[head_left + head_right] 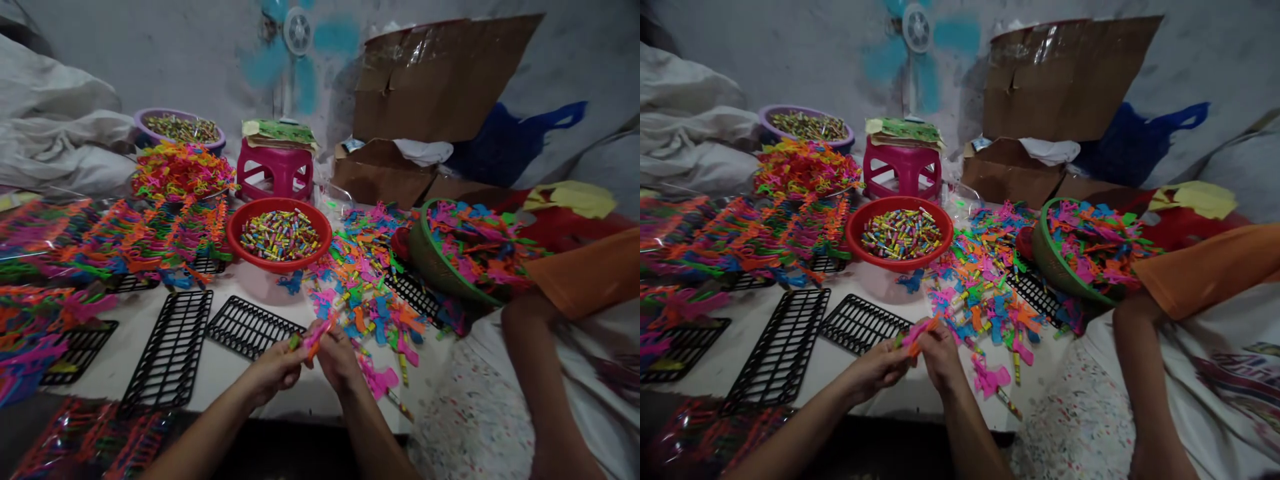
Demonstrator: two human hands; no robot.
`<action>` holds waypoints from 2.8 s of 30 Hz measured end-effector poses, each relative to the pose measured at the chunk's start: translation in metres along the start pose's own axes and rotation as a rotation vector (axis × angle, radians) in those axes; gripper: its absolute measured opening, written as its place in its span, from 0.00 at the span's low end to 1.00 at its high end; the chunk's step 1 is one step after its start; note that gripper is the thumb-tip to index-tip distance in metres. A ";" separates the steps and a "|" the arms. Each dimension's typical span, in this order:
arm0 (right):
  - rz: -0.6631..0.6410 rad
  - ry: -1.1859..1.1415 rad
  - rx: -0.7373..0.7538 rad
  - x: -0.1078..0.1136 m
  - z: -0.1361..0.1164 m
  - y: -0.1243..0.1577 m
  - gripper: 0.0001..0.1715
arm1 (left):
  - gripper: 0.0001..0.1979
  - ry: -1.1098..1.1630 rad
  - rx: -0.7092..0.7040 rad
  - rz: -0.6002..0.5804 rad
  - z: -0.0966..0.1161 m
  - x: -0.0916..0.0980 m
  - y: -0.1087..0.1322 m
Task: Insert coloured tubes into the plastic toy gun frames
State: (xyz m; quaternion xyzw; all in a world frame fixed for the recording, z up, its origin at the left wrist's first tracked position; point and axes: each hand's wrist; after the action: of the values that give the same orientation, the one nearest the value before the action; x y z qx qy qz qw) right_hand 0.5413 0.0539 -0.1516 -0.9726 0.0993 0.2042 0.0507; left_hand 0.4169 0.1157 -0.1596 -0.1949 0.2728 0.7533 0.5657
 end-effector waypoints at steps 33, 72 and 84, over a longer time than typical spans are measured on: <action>0.609 0.888 0.038 0.045 -0.020 -0.005 0.21 | 0.15 -0.987 -0.267 0.347 -0.030 0.013 -0.008; 0.271 -0.021 -0.171 -0.005 -0.004 -0.012 0.15 | 0.23 -0.241 -0.263 0.385 -0.004 0.004 0.000; 0.322 0.083 -0.118 -0.015 -0.005 -0.007 0.19 | 0.18 -0.268 -0.307 0.339 -0.002 -0.005 0.001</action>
State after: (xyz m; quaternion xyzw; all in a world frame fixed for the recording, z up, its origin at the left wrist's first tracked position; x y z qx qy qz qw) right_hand 0.5315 0.0626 -0.1406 -0.9530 0.2434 0.1750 -0.0441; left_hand 0.4170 0.1103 -0.1578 -0.1287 0.1067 0.8889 0.4265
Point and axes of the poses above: each hand's wrist, its own y-axis away from the middle knuckle, its own x-axis out of the back of the hand, z = x × y, and after that the axes turned 11 degrees about -z, right-handed
